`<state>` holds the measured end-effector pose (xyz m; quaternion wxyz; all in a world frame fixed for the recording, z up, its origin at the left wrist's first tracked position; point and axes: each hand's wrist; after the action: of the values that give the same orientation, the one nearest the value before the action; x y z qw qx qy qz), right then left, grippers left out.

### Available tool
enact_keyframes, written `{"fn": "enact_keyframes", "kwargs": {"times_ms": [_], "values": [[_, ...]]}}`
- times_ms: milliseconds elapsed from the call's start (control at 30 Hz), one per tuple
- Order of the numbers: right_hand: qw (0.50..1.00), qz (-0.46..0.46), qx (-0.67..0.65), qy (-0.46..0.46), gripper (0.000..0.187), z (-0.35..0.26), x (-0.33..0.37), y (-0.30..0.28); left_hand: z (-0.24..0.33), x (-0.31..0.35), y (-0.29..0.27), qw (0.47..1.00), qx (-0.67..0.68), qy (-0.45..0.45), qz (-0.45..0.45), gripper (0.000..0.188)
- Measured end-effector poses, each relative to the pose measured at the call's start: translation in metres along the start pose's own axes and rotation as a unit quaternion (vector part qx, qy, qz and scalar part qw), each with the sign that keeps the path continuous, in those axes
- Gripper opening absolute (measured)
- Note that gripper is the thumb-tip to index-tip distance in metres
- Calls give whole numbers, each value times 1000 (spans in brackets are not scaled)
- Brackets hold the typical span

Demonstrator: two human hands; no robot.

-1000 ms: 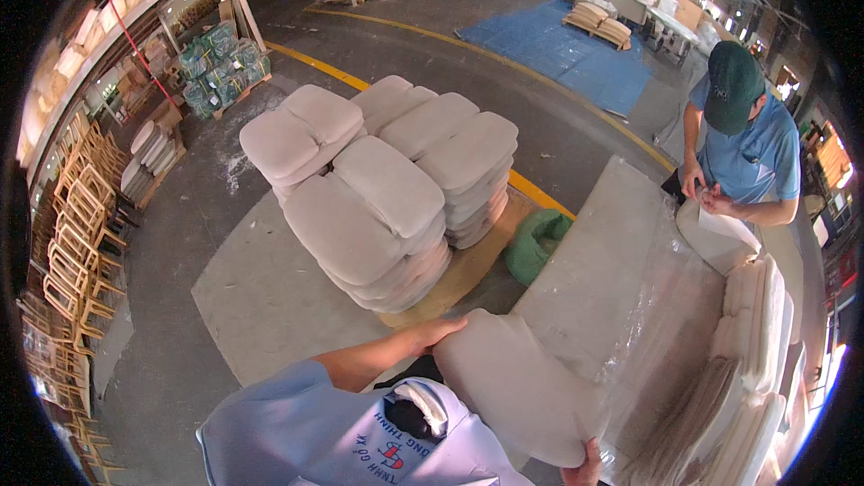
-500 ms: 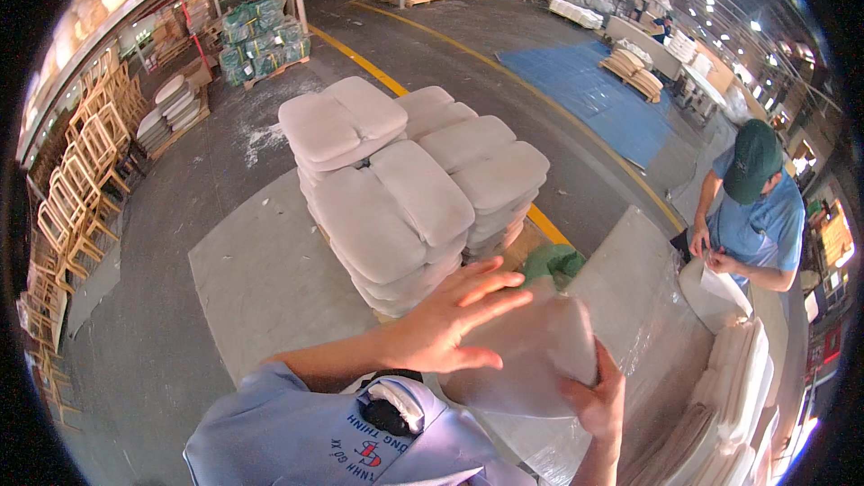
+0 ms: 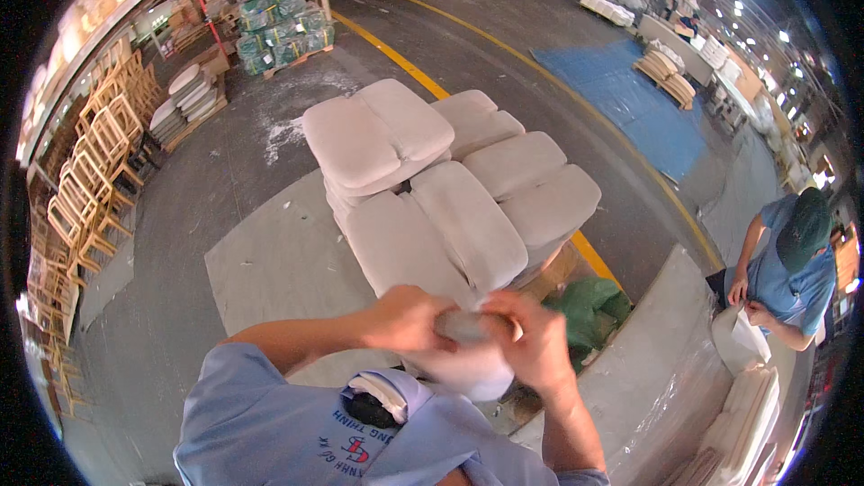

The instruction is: The person inserts white foam pieces into light-colored fabric covers at a work table. They align the foam, slide it into the cover, and adjust the edges before stacking the finished items. Other workers are visible nearby handling similar materials.

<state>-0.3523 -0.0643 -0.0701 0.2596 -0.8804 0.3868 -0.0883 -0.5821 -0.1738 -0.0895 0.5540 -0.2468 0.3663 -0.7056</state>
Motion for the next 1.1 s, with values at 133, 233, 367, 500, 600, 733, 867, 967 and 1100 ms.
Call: {"fn": "enact_keyframes", "kwargs": {"times_ms": [133,233,367,500,600,733,867,967,1100], "values": [[971,164,-171,40,26,-9,-54,-16,-74,9,-65,984,1,-11,180,48],[956,210,-173,112,24,26,-54,-27,-108,24,-128,938,159,-163,260,46],[902,199,-253,287,20,93,-22,-12,-159,36,-121,758,425,-162,467,55],[828,167,-361,395,21,126,-13,29,-221,39,-38,667,460,-142,568,72],[811,160,-394,401,19,137,-19,44,-262,29,29,593,540,-200,563,78],[812,148,-383,414,19,138,-32,53,-301,33,76,548,609,-306,485,79],[807,154,-387,418,19,141,-26,53,-321,38,73,565,625,-314,437,77],[787,157,-416,428,19,147,-13,56,-316,37,76,613,565,-340,435,74],[760,157,-441,451,19,156,-4,67,-330,44,60,584,649,-281,399,71]]}}
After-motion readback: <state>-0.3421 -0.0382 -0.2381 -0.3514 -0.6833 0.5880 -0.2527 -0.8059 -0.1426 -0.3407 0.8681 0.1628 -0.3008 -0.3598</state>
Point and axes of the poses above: each hand's wrist, its own x-axis away from the middle knuckle, its own y-axis out of the palm, z = x × y, and after that the axes turned 12 degrees about y, right-handed
